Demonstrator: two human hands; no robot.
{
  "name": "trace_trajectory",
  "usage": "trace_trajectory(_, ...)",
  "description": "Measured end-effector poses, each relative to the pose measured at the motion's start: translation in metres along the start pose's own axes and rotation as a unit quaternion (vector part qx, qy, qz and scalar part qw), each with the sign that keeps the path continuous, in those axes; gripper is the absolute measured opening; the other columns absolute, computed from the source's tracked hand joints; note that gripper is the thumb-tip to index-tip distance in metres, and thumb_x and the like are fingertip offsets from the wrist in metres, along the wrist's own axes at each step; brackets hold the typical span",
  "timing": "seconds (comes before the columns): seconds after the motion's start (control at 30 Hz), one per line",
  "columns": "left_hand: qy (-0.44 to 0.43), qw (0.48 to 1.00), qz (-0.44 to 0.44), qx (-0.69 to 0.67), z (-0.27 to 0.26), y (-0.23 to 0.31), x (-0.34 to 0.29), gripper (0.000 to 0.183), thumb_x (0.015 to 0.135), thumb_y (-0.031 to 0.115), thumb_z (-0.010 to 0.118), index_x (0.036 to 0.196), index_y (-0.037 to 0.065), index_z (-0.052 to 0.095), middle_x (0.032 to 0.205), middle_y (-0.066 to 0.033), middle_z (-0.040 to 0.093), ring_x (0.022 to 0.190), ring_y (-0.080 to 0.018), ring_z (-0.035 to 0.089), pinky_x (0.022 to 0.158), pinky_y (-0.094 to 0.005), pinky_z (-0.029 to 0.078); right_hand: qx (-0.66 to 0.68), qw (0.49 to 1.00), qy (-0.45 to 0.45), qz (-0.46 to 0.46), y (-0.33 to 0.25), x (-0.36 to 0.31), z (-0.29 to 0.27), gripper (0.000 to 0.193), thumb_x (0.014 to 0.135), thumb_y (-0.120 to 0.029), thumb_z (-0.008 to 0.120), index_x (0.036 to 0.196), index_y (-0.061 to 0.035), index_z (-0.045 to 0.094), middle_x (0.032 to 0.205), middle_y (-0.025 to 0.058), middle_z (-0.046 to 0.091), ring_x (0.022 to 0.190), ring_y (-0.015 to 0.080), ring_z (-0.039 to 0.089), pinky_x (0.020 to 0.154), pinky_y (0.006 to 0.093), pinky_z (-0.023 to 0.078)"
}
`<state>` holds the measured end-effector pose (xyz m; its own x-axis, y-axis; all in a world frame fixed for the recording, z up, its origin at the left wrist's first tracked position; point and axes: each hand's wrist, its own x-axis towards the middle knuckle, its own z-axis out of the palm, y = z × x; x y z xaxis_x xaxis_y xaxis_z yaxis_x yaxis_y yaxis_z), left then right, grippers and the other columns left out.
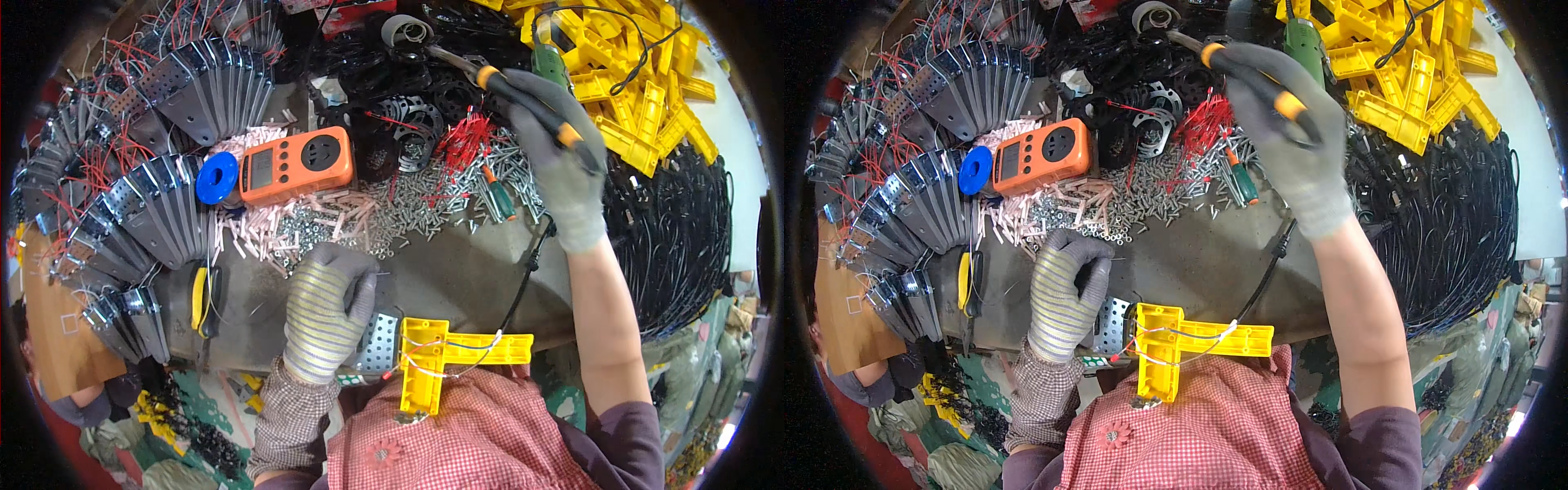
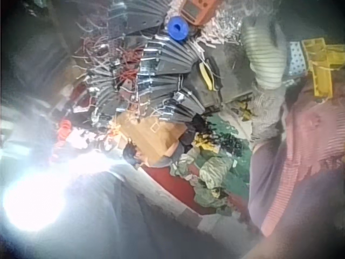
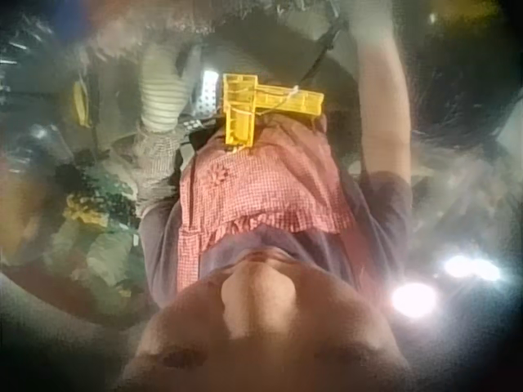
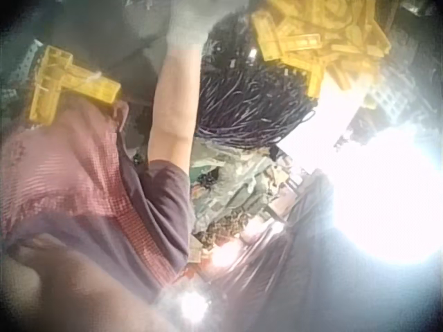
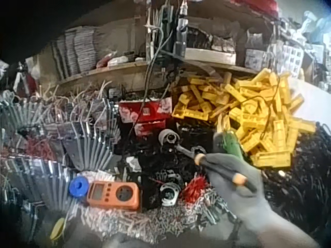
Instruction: The person assembles wiring harnesses and electrical components into yellow plastic housings and metal mounting plates, then solders the connections with a soldering iron. The assembly process uses wire strippers, pliers, and a power screwdriver.
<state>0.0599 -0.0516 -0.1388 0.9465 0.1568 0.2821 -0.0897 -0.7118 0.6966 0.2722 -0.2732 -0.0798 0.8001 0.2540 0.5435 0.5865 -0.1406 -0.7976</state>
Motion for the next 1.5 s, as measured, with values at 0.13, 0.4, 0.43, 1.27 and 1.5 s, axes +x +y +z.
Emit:
trace_trajectory(0.13,0.008,1.000,0.002,0.026,0.004,-0.002,0.001,0.014,0.089,0.000,0.074,0.102,0.005,0.075,0.098,-0.0121,0.066,0.087,-0.0276,0.067,0.078,-0.0387,0.055,0.039,0.993,-0.108,0.003,0.046,0.044,0.025,0.038,0.087,0.001,0.077,0.123,-0.0084,0.075,0.098,0.0104,0.076,0.089,0.0274,0.074,0.080,0.0345,0.059)
trace_trajectory(0.4,0.042,0.997,0.019,0.069,0.000,-0.001,-0.005,0.019,0.085,0.003,0.077,0.104,0.005,0.074,0.101,-0.0117,0.068,0.094,-0.0323,0.067,0.086,-0.0414,0.054,-0.386,0.884,-0.053,-0.257,0.018,0.004,0.009,0.039,0.082,-0.006,0.081,0.119,-0.0092,0.072,0.113,0.0121,0.071,0.101,0.0370,0.069,0.087,0.0468,0.057)
trace_trajectory(0.43,0.062,0.995,0.038,0.071,-0.002,-0.002,-0.012,0.023,0.083,0.005,0.077,0.106,0.006,0.073,0.099,-0.0108,0.068,0.096,-0.0326,0.067,0.089,-0.0436,0.054,-0.321,0.919,-0.090,-0.212,0.005,-0.022,-0.006,0.029,0.081,-0.005,0.081,0.109,-0.0069,0.071,0.109,0.0115,0.071,0.101,0.0349,0.069,0.087,0.0477,0.056)
trace_trajectory(1.27,-0.099,0.990,0.090,-0.052,0.012,0.048,-0.032,0.045,0.076,0.017,0.084,0.120,0.010,0.075,0.102,-0.0077,0.074,0.099,-0.0326,0.068,0.088,-0.0468,0.053,-0.013,0.847,-0.426,0.316,-0.062,-0.114,-0.030,0.035,0.091,-0.026,0.085,0.114,-0.0009,0.079,0.089,0.0130,0.080,0.085,0.0206,0.078,0.082,0.0324,0.060)
trace_trajectory(1.5,-0.098,0.989,0.109,0.002,0.010,0.065,-0.044,0.025,0.074,0.030,0.084,0.092,0.014,0.080,0.120,-0.0092,0.067,0.115,-0.0348,0.062,0.103,-0.0515,0.043,-0.080,0.858,-0.491,0.128,-0.071,-0.096,-0.048,0.027,0.098,-0.025,0.077,0.109,-0.0022,0.068,0.095,0.0183,0.067,0.090,0.0405,0.070,0.079,0.0456,0.054)
